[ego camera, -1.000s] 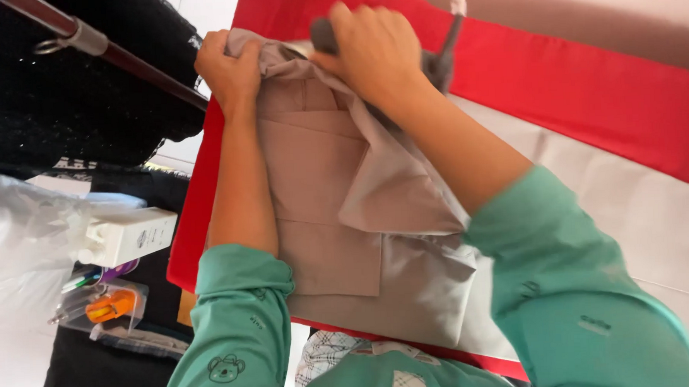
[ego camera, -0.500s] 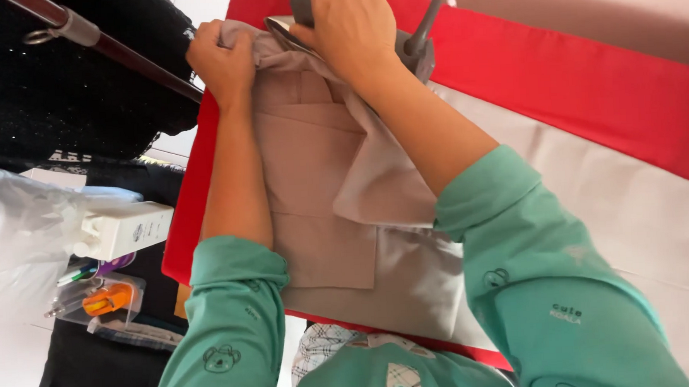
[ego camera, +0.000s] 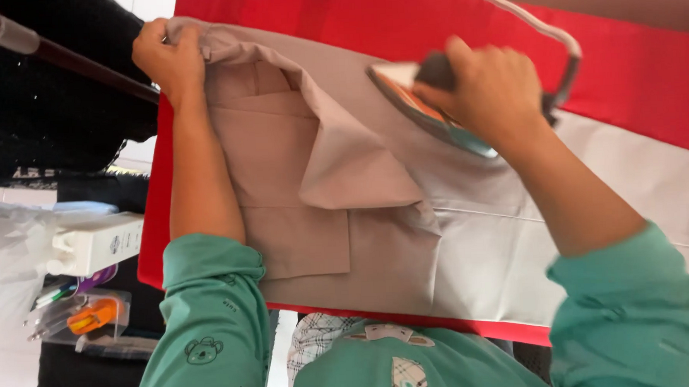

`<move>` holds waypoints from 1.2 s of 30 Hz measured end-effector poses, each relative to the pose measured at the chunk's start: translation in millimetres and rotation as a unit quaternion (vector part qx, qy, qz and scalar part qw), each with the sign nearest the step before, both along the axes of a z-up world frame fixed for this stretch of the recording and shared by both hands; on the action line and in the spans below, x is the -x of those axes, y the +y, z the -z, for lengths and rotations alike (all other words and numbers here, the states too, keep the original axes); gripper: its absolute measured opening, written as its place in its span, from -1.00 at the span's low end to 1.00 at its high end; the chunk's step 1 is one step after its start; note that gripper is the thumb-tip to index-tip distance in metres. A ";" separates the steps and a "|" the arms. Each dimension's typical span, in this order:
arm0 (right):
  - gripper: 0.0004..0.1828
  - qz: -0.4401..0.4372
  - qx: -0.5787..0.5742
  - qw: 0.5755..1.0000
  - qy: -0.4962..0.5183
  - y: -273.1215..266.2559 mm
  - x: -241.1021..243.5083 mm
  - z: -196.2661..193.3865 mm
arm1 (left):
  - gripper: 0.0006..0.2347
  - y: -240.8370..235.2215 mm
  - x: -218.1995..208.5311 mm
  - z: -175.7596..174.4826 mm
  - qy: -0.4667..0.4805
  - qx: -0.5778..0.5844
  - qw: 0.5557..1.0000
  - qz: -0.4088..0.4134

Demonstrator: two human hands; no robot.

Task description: Ironing a pair of pants on an ironing board.

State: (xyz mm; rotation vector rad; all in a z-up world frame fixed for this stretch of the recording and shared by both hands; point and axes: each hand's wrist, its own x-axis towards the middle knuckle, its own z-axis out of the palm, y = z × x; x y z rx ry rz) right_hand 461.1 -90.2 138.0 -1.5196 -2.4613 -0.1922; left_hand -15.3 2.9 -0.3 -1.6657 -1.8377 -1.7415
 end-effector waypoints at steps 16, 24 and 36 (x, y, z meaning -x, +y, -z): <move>-0.41 -0.008 0.044 0.999 0.032 -12.1 64.1 -1.0 | -0.85 -1.1 -4.7 2.1 -0.047 -0.041 0.998 -0.019; -0.39 -0.059 -0.024 0.993 0.104 79.9 182.7 17.4 | -0.77 -0.5 -6.8 -2.4 -0.030 -0.021 0.999 -0.026; -0.44 -0.105 0.036 0.991 0.073 23.5 90.6 3.3 | -0.79 5.4 6.6 8.9 -0.032 0.032 0.999 -0.024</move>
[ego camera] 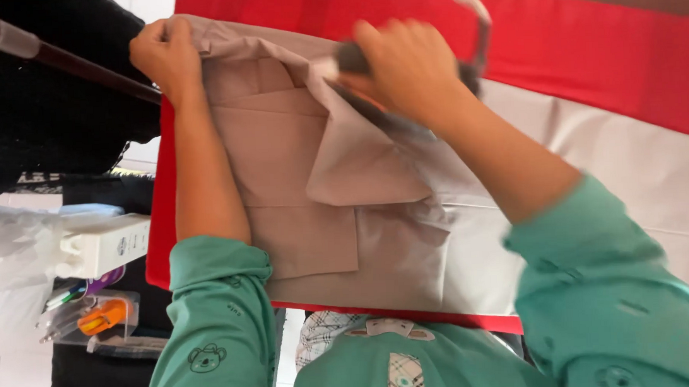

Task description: Ironing a pair of pants on an ironing board.

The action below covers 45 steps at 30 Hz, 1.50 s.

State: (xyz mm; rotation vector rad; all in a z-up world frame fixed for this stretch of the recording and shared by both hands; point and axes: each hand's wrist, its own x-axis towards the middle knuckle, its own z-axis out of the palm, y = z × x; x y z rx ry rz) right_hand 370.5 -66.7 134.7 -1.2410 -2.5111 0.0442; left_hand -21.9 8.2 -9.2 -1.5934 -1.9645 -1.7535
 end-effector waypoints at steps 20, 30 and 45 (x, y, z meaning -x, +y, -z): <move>-0.46 0.068 -0.095 0.993 -0.006 32.8 55.2 19.5 | -0.83 -0.6 -7.0 0.1 0.013 -0.042 0.998 -0.033; -0.44 0.030 -0.124 0.989 0.076 67.4 73.2 21.2 | -0.83 0.7 -0.1 -1.3 0.010 -0.041 0.999 0.005; -0.29 0.177 -0.008 0.953 -0.244 -75.0 -237.9 26.7 | -0.84 2.5 -5.2 1.5 -0.036 -0.029 0.999 -0.010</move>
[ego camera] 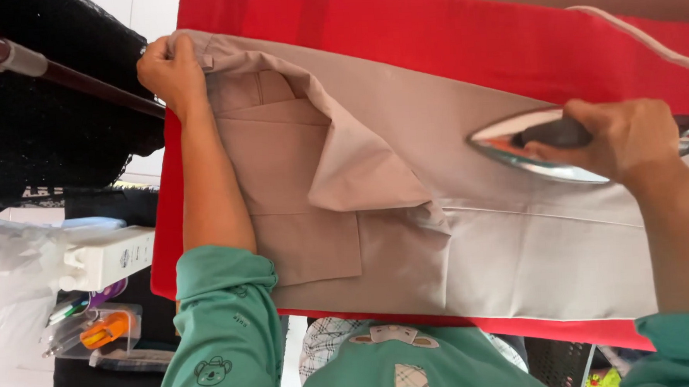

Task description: Ironing a pair of pants on an ironing board.

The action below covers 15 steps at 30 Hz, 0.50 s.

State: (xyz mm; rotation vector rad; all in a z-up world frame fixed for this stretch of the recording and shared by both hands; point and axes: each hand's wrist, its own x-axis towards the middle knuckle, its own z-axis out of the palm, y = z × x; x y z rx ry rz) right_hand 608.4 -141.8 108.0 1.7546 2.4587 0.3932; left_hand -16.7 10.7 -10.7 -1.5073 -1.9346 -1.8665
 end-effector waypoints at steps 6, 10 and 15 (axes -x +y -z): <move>-0.29 -0.061 -0.025 0.996 0.058 6.0 94.0 -17.5 | -0.85 -1.0 2.0 1.8 0.017 -0.010 1.000 -0.011; -0.31 -0.053 -0.016 0.991 0.125 48.8 173.2 -23.3 | -0.85 -2.1 -1.2 -0.1 0.029 -0.006 0.999 -0.021; -0.34 -0.091 -0.050 0.972 0.213 124.4 272.2 -18.6 | -0.85 -3.3 -5.0 -6.1 0.006 0.021 0.999 -0.024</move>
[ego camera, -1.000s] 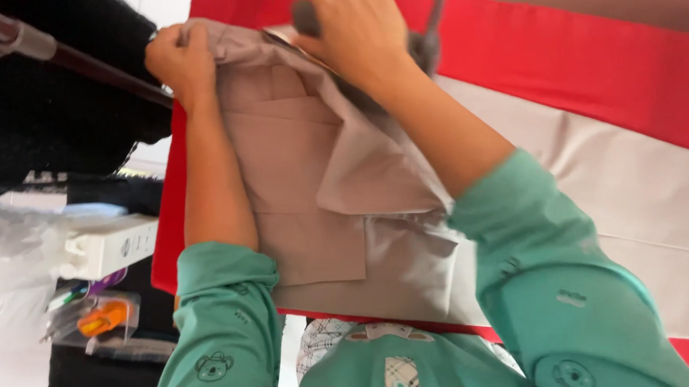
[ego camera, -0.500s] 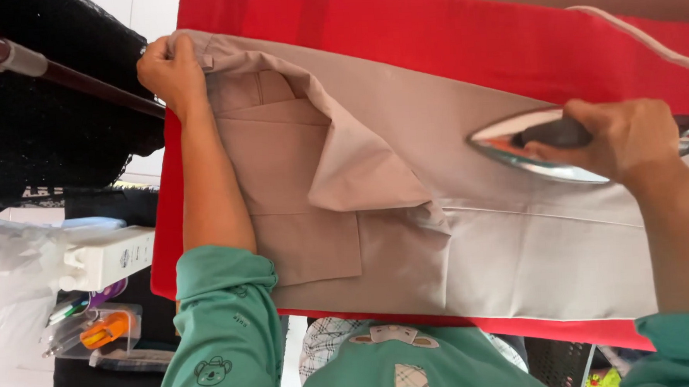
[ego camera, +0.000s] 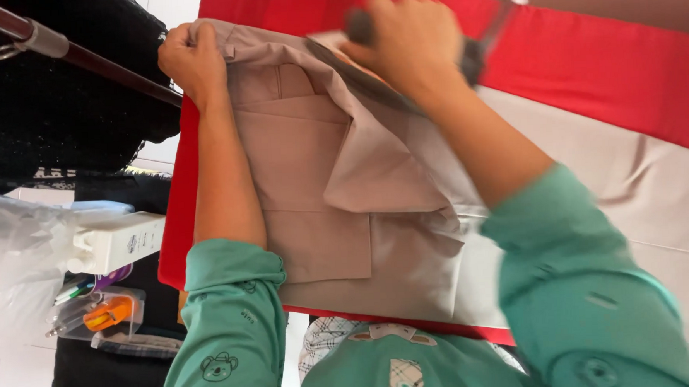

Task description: Ironing a pair of pants on an ironing board.

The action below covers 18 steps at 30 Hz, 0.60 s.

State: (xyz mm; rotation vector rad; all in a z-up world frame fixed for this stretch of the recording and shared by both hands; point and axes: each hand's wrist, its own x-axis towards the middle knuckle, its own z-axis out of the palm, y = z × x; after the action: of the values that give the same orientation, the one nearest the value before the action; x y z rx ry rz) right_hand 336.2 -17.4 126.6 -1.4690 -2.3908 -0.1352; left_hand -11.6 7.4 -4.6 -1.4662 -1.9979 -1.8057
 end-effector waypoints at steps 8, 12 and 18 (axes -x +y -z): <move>-0.39 -0.040 0.014 0.997 0.067 4.6 40.8 5.8 | -0.86 2.0 4.3 9.4 -0.010 0.002 1.000 0.009; -0.37 -0.047 -0.014 0.998 0.049 -10.1 31.7 6.7 | -0.86 -0.5 6.3 6.9 0.038 -0.022 0.999 0.003; -0.34 -0.019 -0.021 0.998 0.061 21.5 65.6 15.4 | -0.84 3.7 17.1 18.6 0.041 -0.015 0.999 0.017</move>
State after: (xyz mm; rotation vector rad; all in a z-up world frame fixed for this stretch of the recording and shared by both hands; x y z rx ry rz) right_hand 270.6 4.1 111.2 -1.3715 -2.3022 -0.0844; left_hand -28.8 11.1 -23.2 -1.5486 -1.9118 -1.7485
